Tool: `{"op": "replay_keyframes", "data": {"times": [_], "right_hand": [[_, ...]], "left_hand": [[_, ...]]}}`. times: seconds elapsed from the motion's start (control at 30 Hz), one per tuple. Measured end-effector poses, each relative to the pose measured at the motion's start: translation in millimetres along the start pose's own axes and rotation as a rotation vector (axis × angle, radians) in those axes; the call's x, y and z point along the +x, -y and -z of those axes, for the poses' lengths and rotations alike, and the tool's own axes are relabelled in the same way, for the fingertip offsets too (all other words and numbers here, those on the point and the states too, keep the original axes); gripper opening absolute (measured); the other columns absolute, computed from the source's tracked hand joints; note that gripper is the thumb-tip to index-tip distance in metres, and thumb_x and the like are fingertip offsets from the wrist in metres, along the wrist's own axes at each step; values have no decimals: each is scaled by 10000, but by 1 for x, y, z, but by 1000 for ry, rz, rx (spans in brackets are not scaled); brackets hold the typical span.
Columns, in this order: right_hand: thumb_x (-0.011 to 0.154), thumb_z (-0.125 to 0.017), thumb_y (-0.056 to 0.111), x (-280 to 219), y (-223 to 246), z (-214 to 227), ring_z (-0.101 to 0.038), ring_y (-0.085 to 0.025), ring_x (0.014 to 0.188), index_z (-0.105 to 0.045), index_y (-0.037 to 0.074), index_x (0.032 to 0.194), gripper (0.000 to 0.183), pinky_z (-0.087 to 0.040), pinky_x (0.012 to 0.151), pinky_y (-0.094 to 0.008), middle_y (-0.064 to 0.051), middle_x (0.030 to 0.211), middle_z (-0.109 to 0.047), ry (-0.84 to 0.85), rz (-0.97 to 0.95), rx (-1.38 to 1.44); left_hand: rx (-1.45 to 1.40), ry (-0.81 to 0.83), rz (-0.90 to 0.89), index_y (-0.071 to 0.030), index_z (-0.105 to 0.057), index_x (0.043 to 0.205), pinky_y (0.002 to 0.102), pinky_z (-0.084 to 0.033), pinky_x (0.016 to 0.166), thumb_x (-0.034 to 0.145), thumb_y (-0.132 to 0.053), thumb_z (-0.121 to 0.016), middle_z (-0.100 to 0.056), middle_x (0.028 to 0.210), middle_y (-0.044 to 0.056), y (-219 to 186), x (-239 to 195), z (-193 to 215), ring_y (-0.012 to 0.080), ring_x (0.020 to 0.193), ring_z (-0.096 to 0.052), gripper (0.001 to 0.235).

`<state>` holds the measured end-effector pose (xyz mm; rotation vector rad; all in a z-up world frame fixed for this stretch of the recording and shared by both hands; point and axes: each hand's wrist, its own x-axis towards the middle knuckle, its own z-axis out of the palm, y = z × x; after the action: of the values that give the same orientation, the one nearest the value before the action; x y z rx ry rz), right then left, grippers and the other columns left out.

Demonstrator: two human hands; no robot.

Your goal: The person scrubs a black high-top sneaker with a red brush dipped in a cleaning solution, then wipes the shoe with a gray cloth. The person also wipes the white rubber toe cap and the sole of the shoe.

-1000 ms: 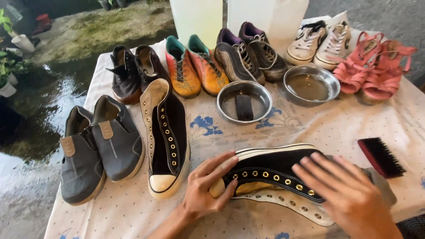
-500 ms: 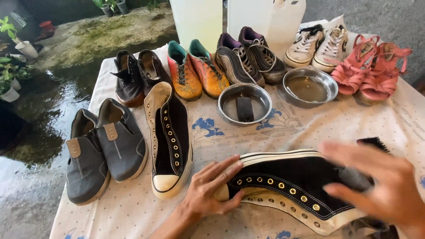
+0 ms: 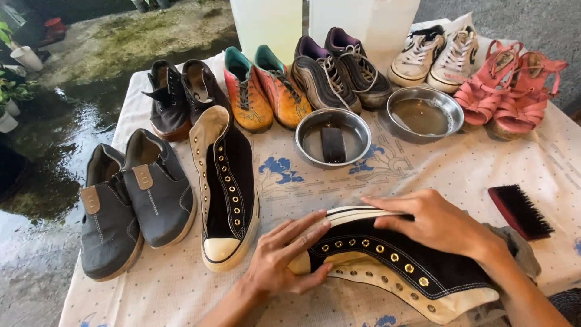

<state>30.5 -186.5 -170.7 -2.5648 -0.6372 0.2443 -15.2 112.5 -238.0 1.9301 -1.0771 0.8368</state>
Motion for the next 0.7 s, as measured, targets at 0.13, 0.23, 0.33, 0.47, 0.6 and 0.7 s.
{"op": "replay_keyframes", "data": {"times": [0.13, 0.23, 0.33, 0.47, 0.6, 0.7], "right_hand": [[969, -287, 545, -5, 0, 10, -193, -117, 301, -794, 203, 1288, 689, -190, 331, -288, 43, 405, -147, -114, 1, 347], [815, -437, 712, -7, 23, 7, -373, -111, 317, -563, 362, 1459, 744, -546, 548, -332, -60, 1419, -599, 26, -31, 14], [694, -729, 682, -6, 7, -2, -831, -133, 985, -688, 280, 1334, 756, -627, 855, -301, -28, 1301, -724, -56, 48, 42], [846, -707, 453, -6, 6, -2, -754, -141, 1132, -707, 217, 1314, 524, -571, 899, -289, -9, 1310, -721, -118, 157, 60], [960, -451, 472, -4, -4, -2, -485, -133, 685, -712, 207, 1327, 522, -415, 588, -296, 24, 886, -417, -83, 149, 103], [981, -371, 502, -3, -1, -3, -206, -78, 285, -731, 236, 1310, 555, -235, 306, -262, 11, 606, -531, -28, 95, 149]], "left_hand": [[11, 16, -20, -132, -497, 1483, 295, -677, 844, 924, -307, -775, -622, 1462, 150, 2, -2, -2, 188, 1070, -781, 649], [6, 5, -8, -113, -516, 1468, 326, -680, 851, 919, -313, -775, -626, 1445, 168, 1, 1, -1, 221, 1063, -791, 639], [15, -2, -33, -111, -512, 1469, 305, -679, 812, 922, -317, -776, -632, 1441, 176, 3, -4, -4, 199, 1015, -795, 642], [3, 1, -9, -108, -530, 1455, 361, -684, 845, 907, -325, -783, -634, 1431, 178, 0, 1, 1, 246, 1038, -792, 641], [-21, 25, 39, -133, -537, 1453, 375, -672, 892, 907, -327, -773, -622, 1451, 157, 0, 2, 2, 251, 1091, -785, 626], [-30, 29, 37, -136, -535, 1453, 361, -674, 875, 904, -318, -775, -619, 1457, 157, 0, -1, 0, 242, 1083, -785, 626]]}}
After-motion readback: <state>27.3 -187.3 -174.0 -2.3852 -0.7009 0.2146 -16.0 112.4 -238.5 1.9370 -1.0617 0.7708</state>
